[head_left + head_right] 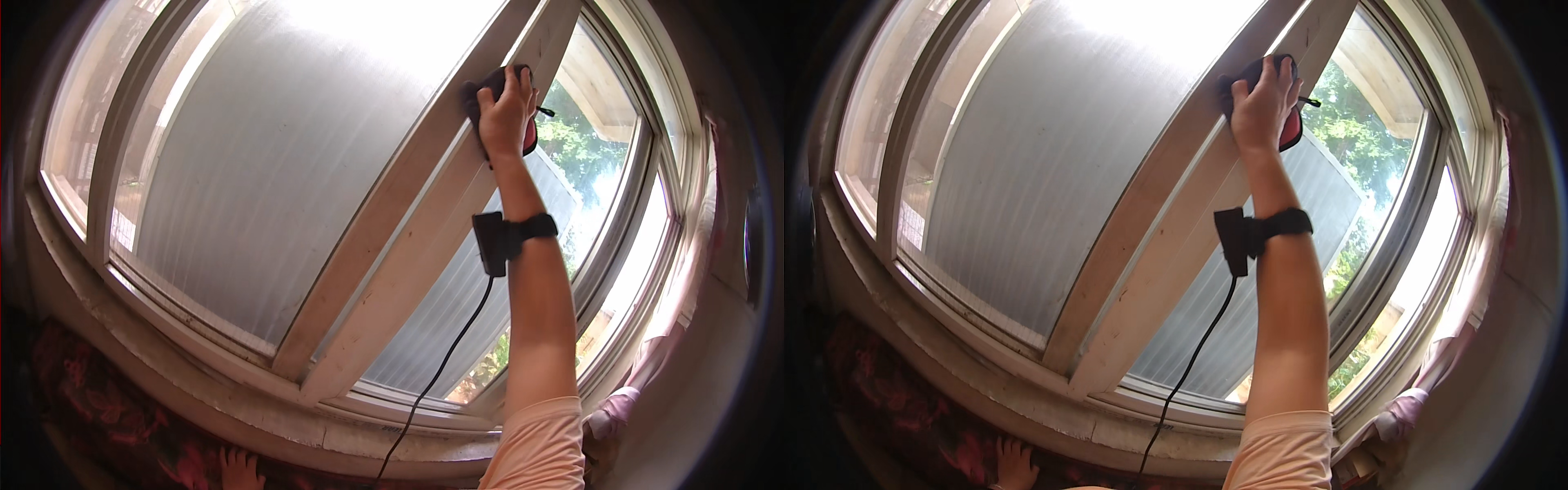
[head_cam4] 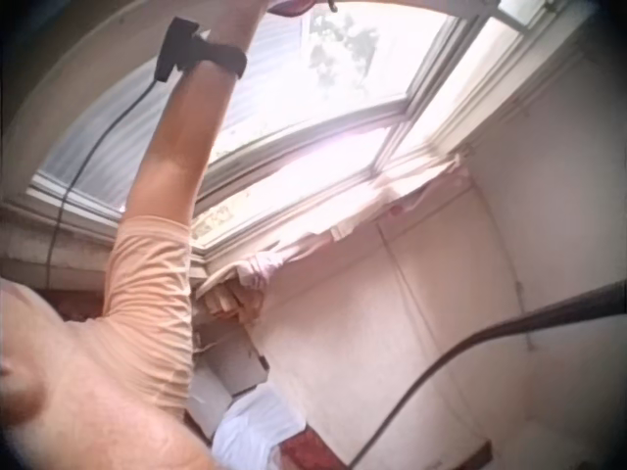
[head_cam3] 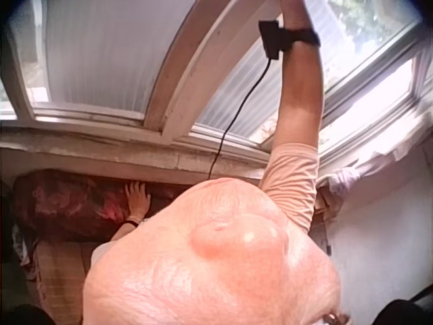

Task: Cleaning a window frame and the glass panes using a cloth.

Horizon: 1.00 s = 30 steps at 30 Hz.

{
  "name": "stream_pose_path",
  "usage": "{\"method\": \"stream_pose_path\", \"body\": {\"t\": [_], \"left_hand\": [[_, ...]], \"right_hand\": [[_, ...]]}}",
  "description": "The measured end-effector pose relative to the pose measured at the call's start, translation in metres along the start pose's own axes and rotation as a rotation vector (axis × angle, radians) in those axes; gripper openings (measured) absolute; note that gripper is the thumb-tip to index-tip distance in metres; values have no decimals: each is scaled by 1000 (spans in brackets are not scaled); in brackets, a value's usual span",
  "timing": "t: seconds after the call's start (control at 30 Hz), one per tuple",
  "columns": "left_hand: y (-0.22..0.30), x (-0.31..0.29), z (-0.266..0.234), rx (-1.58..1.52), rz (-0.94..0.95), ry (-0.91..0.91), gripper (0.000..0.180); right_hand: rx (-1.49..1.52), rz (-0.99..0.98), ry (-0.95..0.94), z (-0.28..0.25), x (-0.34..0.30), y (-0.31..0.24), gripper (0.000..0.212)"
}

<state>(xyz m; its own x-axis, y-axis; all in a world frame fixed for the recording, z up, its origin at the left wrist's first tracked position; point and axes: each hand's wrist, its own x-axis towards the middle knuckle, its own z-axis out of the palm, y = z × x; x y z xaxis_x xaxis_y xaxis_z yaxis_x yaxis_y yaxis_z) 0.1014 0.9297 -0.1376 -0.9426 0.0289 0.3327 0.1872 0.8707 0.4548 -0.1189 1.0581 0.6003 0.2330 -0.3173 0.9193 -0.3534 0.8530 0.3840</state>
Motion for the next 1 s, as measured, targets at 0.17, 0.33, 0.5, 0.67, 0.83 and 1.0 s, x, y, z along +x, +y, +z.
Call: {"method": "stream_pose_path", "body": {"t": [0.17, 0.33, 0.5, 0.67, 0.83, 1.0], "left_hand": [[-2, -1, 3, 18, -3, -35, 57], [2, 3, -4, -16, -36, -92, 58], [1, 4, -5, -27, -31, -79, 62], [-2, 4, 6, -9, 10, -55, 63], [2, -3, -2, 3, -6, -38, 64], [-3, -5, 6, 0, 39, 66, 62]], "right_hand": [[-87, -60, 49, 14, 48, 31, 61], [-192, -159, 101, 26, 97, 69, 56], [-289, -280, 90, 37, 146, 113, 58], [-363, -275, 211, 42, 172, 132, 67], [-359, -159, 109, 52, 148, 110, 65], [-316, -167, 140, 49, 123, 94, 65]]}}
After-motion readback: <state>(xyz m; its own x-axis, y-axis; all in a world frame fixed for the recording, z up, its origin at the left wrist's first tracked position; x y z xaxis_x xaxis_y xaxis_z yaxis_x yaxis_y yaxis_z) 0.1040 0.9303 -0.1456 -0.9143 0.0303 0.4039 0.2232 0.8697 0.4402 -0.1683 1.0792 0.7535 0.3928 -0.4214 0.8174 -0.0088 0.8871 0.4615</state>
